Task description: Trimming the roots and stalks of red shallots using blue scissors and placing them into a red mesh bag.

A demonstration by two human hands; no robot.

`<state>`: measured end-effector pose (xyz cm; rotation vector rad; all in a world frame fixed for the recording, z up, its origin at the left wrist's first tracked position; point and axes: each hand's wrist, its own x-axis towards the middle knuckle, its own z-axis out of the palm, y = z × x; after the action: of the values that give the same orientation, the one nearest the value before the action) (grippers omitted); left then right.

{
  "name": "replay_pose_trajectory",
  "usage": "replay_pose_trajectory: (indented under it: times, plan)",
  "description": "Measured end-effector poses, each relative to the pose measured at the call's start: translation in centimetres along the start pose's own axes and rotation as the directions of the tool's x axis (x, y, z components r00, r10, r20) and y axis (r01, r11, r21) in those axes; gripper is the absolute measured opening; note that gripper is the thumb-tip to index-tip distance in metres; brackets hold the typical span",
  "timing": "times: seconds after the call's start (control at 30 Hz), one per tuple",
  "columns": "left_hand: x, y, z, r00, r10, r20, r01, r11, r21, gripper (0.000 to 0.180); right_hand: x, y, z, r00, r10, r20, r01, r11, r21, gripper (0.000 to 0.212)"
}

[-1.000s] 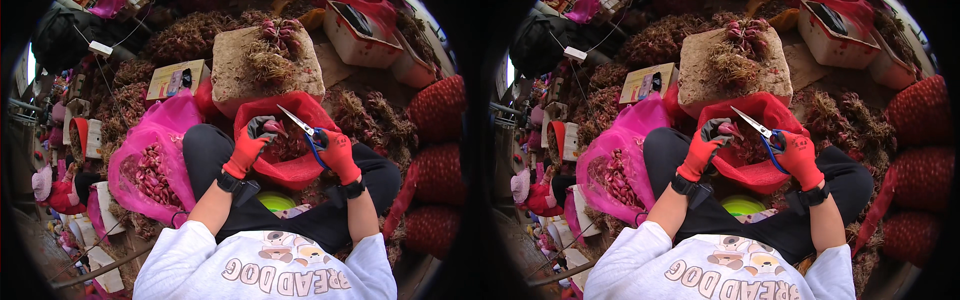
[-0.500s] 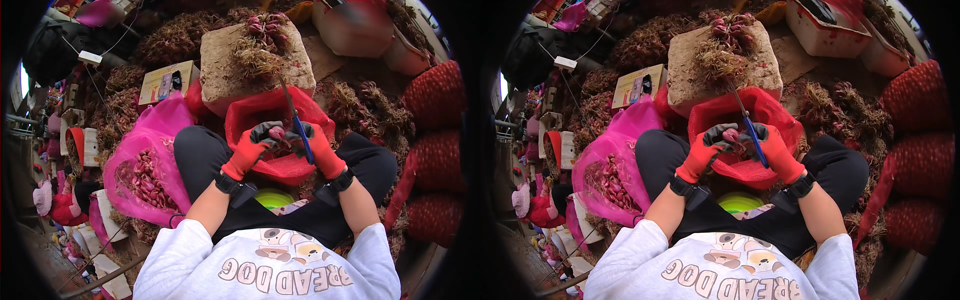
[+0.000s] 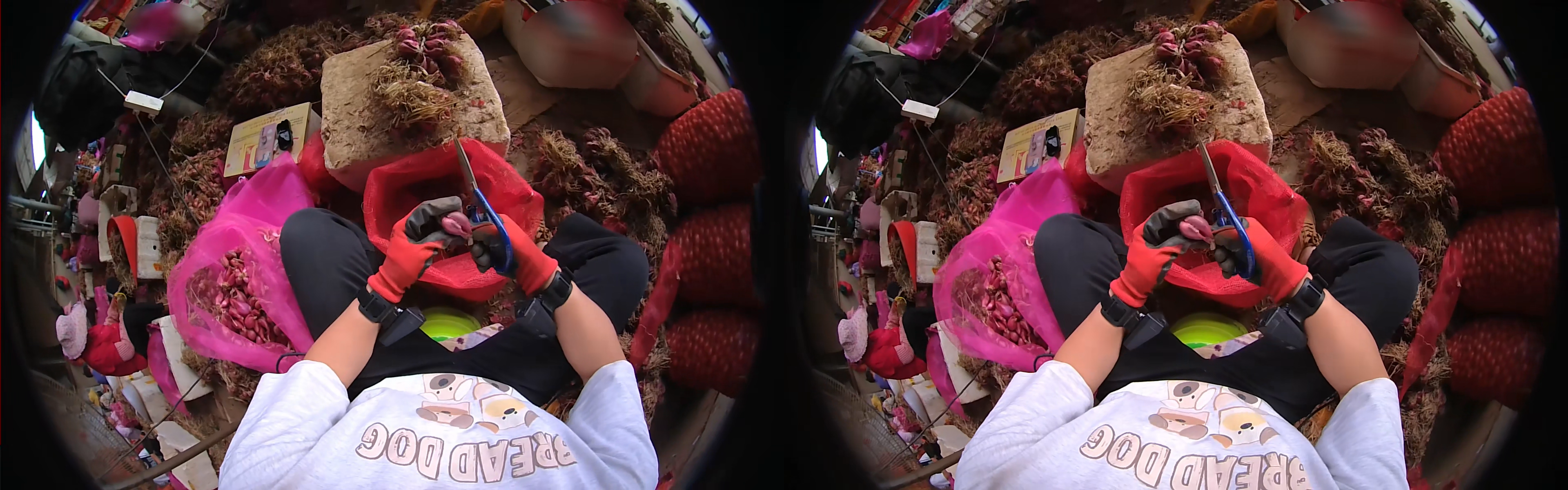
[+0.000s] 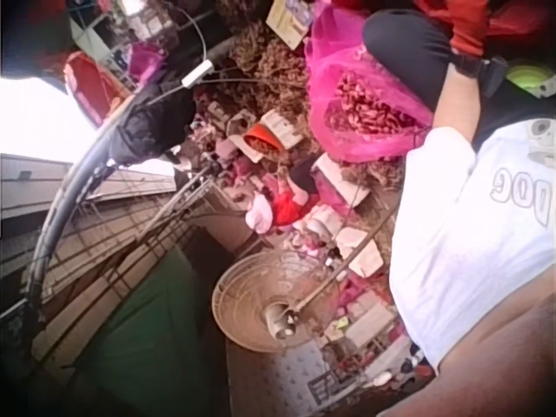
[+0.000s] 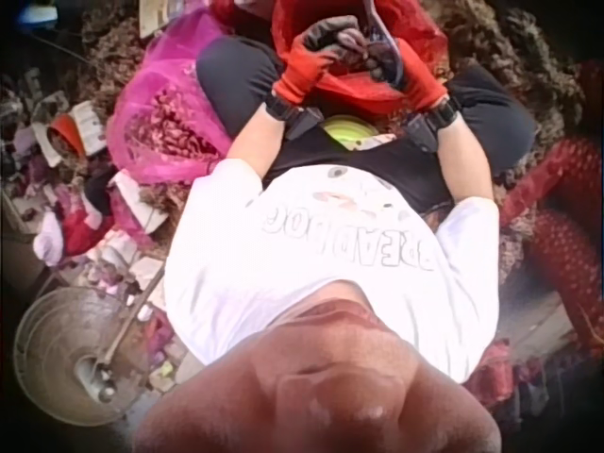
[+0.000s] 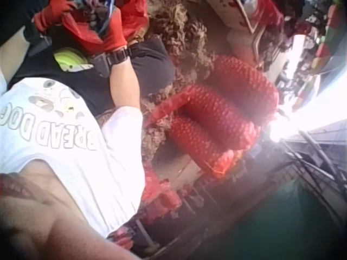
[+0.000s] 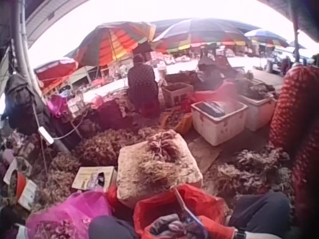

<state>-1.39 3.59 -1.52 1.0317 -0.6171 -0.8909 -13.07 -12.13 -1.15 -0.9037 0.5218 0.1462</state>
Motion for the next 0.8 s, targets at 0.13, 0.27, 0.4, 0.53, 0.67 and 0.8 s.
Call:
replay_pose_trajectory:
  times: [0.13, 0.27, 0.4, 0.53, 0.67, 0.8]
  plan:
    - [0.3, -1.4, -2.4, 0.961, -0.187, -0.202, 0.169, 0.980, -0.104, 0.041, -0.3, -0.5, 1.4, 0.998, -0.010, 0.065, 0.015, 0.997, -0.081, 0.020]
    - [0.4, -0.6, -1.3, 0.976, -0.187, -0.114, 0.191, 0.981, 0.021, 0.035, 0.0, -0.4, 0.6, 0.976, -0.216, -0.025, 0.209, 0.964, -0.165, 0.026]
    - [0.5, 0.2, -0.8, 0.973, -0.222, -0.070, 0.212, 0.969, -0.128, 0.030, 0.7, -0.6, 0.3, 0.810, -0.572, -0.127, 0.464, 0.758, -0.459, 0.032]
    - [-0.7, -0.7, -2.6, 0.944, -0.328, 0.012, 0.325, 0.928, -0.181, 0.028, 0.3, -1.7, 0.8, 0.658, -0.707, 0.261, 0.498, 0.148, -0.855, 0.040]
    - [-0.5, -0.6, -2.2, 0.963, -0.235, 0.132, 0.195, 0.945, 0.264, 0.026, 1.1, -0.7, 0.1, 0.639, -0.613, 0.465, 0.447, -0.195, -0.873, 0.046]
    - [-0.7, 0.6, -1.4, 0.980, -0.159, 0.117, 0.103, 0.918, 0.382, 0.026, 1.2, 0.1, 0.5, 0.598, -0.618, 0.510, 0.429, -0.291, -0.855, 0.042]
